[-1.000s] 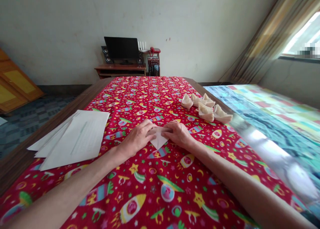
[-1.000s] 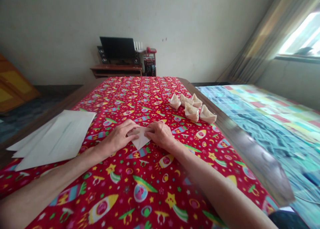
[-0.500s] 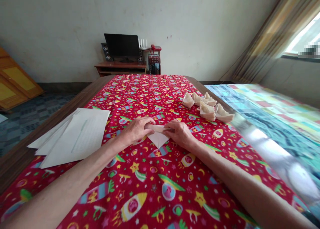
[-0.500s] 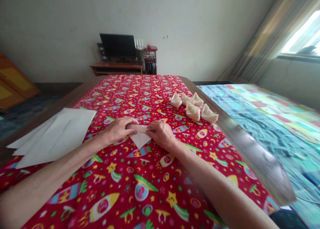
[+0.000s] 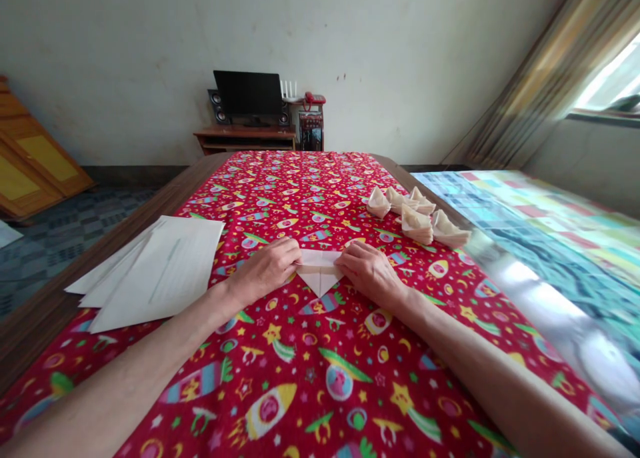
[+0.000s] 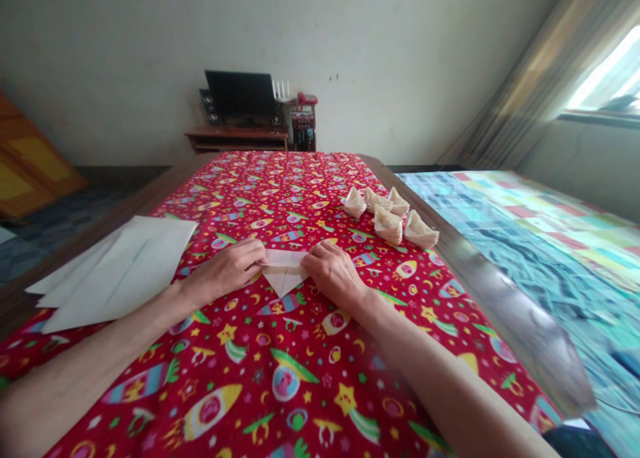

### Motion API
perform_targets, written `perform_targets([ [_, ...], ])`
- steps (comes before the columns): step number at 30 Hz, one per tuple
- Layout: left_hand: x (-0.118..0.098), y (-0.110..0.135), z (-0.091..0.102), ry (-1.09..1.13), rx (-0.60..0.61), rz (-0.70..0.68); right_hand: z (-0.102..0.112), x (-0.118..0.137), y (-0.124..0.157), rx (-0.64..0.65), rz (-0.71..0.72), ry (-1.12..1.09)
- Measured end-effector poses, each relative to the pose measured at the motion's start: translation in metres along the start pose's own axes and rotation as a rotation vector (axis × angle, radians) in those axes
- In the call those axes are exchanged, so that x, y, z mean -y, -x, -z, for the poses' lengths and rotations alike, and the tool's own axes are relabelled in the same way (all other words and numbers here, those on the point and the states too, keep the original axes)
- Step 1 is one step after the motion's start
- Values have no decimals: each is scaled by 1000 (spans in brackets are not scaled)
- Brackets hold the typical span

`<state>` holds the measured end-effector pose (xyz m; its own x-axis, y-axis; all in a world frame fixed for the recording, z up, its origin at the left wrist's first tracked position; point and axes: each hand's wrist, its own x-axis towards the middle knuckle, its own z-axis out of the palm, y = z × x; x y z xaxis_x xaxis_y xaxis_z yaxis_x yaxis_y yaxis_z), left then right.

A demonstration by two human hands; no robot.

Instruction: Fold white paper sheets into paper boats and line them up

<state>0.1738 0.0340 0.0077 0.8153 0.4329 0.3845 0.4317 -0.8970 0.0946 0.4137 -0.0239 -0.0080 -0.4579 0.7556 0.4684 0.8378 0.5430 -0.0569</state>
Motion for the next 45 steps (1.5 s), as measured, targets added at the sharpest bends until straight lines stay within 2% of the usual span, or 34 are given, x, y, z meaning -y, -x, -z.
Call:
perform_targets([
  [4,-9,4,7,-131,104,-19,8,1,4,52,127,48],
  [8,-11,10,10,-166,122,-18,14,3,6,105,204,40],
  [15,-14,20,12,-232,122,-45,17,4,11,127,224,84],
  [19,-30,22,7,-242,103,0,19,8,12,155,246,117],
  [22,-46,17,-1,-156,113,-14,20,11,12,162,254,134],
  [26,-61,8,-11,-78,161,-4,19,17,14,170,184,160],
  [29,-64,6,-15,-96,172,28,16,27,15,133,58,141],
  [32,-63,7,-16,-105,176,25,13,37,15,121,-60,139],
  [36,-61,9,-16,-107,173,6,15,45,14,172,-161,170],
  [41,-58,12,-14,-122,173,27,25,46,15,255,-224,228],
  [45,-48,23,-9,-134,154,30,26,40,21,259,-250,288],
])
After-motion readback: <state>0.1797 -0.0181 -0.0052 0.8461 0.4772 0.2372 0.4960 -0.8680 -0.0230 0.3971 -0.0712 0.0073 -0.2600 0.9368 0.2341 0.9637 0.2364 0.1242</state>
